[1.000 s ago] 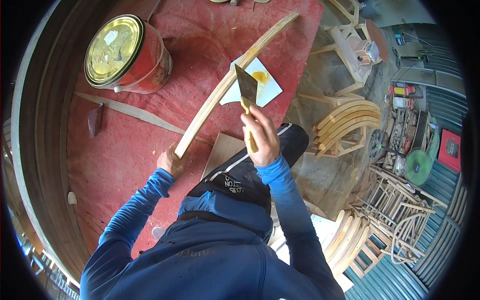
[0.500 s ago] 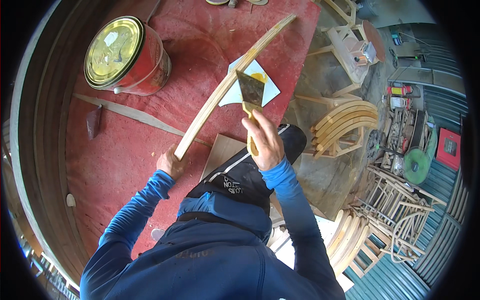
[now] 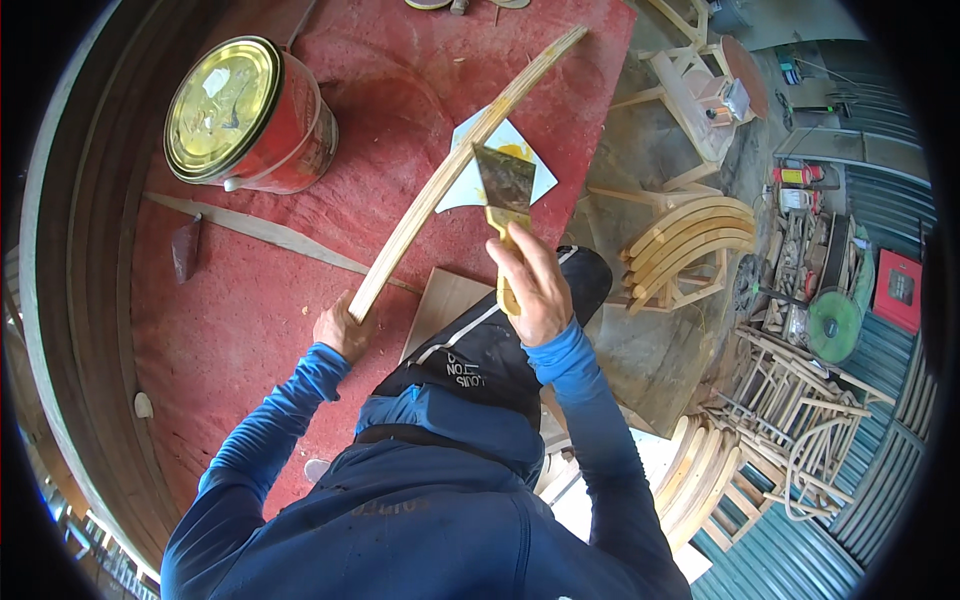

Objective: Apply glue to the edges of curved wooden components using a metal scraper and stacking them.

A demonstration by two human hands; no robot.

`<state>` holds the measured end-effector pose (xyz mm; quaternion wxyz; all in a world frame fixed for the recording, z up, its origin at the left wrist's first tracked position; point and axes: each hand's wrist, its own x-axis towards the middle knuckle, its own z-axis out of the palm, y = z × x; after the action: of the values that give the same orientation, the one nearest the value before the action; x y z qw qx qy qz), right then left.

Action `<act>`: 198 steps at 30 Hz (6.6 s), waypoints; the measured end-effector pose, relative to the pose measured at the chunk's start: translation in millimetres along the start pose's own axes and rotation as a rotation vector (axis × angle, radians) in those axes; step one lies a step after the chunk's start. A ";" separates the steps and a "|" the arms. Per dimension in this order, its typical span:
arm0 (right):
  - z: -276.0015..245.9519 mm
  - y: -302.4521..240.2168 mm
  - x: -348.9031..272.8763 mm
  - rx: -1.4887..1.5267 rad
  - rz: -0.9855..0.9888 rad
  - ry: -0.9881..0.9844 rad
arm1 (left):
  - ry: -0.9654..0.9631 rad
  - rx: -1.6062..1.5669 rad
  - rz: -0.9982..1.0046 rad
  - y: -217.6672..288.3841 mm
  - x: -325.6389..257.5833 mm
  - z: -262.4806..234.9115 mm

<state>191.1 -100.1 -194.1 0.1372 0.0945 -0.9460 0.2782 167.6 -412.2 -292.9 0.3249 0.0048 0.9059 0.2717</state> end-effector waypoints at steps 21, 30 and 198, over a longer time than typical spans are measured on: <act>1.2 68.1 32.6 0.091 0.217 -0.031 | 0.014 -0.005 0.004 0.1 -0.8 1.4; 19.1 82.4 34.9 -0.023 0.122 -0.126 | 0.023 0.002 0.021 -0.2 -0.3 2.0; -44.1 82.8 65.4 0.185 0.251 0.340 | 0.025 0.062 0.012 -84.8 -79.6 -2.5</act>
<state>117.4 -14.0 -179.5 0.2496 -0.0600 -0.8841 0.3904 243.1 -500.4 -286.6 0.3116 0.0171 0.9178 0.2454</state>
